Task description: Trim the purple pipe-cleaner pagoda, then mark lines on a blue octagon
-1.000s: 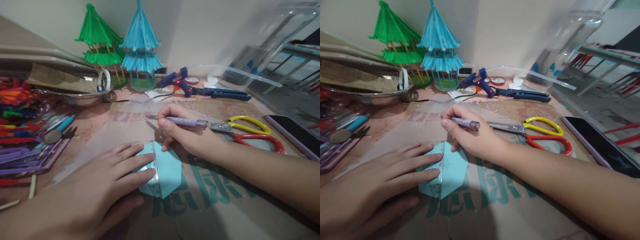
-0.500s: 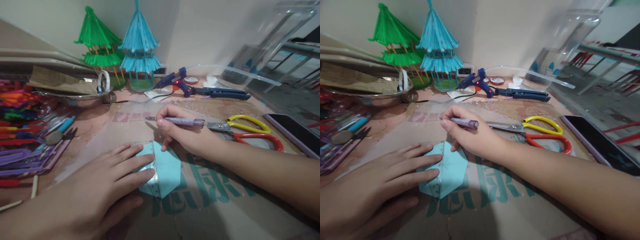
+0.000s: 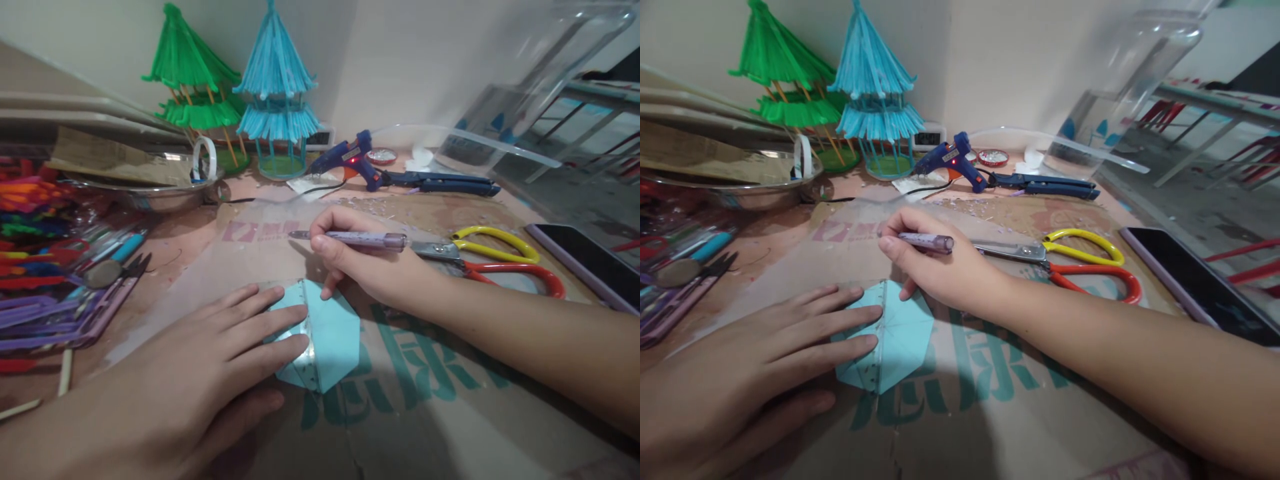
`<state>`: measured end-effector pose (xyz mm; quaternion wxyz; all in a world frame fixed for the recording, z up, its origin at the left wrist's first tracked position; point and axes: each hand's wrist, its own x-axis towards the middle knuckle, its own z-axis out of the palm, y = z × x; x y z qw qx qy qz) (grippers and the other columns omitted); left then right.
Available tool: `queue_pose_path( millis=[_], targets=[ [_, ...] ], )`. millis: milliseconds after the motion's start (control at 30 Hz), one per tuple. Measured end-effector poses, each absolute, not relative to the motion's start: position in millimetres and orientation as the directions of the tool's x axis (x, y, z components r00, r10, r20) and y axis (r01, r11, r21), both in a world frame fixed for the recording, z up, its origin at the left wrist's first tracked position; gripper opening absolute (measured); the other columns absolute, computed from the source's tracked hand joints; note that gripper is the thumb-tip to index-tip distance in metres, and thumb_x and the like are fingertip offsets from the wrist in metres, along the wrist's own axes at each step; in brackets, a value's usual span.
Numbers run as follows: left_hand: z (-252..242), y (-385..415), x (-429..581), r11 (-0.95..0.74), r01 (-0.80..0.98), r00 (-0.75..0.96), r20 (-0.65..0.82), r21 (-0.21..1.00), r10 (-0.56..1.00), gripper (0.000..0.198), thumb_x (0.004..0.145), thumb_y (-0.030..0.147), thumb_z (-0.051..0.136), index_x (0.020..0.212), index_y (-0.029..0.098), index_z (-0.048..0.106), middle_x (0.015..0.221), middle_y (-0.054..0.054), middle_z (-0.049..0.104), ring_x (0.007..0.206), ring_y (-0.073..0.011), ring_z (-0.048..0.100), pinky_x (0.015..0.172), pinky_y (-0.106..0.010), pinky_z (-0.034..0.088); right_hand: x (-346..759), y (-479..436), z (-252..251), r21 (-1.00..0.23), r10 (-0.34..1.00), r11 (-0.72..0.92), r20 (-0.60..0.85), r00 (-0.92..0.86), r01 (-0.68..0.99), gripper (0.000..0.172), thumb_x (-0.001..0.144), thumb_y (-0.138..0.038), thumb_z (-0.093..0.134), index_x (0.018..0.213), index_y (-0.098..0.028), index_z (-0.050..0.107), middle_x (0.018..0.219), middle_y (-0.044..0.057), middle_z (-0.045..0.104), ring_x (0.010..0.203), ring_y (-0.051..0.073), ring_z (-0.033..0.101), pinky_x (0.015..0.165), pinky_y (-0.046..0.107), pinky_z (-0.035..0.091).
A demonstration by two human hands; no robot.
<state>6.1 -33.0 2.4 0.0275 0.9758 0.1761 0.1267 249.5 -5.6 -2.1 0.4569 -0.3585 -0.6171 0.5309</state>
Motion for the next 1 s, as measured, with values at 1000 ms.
queue_pose_path(
  millis=[1000],
  targets=[
    [1.4, -33.1, 5.9, -0.949, 0.315, 0.918, 0.246, 0.016, 0.309, 0.039, 0.1, 0.028, 0.047, 0.137, 0.025, 0.056, 0.148, -0.002, 0.058, 0.131, -0.033, 0.059, 0.1, -0.053, 0.057, 249.7, -5.5, -0.6, -0.977, 0.918, 0.213, 0.2, -0.343, 0.001, 0.03, 0.088, -0.043, 0.071, 0.084, -0.021, 0.052, 0.067, -0.008, 0.047, 0.053, 0.008, 0.052, 0.048, 0.021, 0.056]
  ],
)
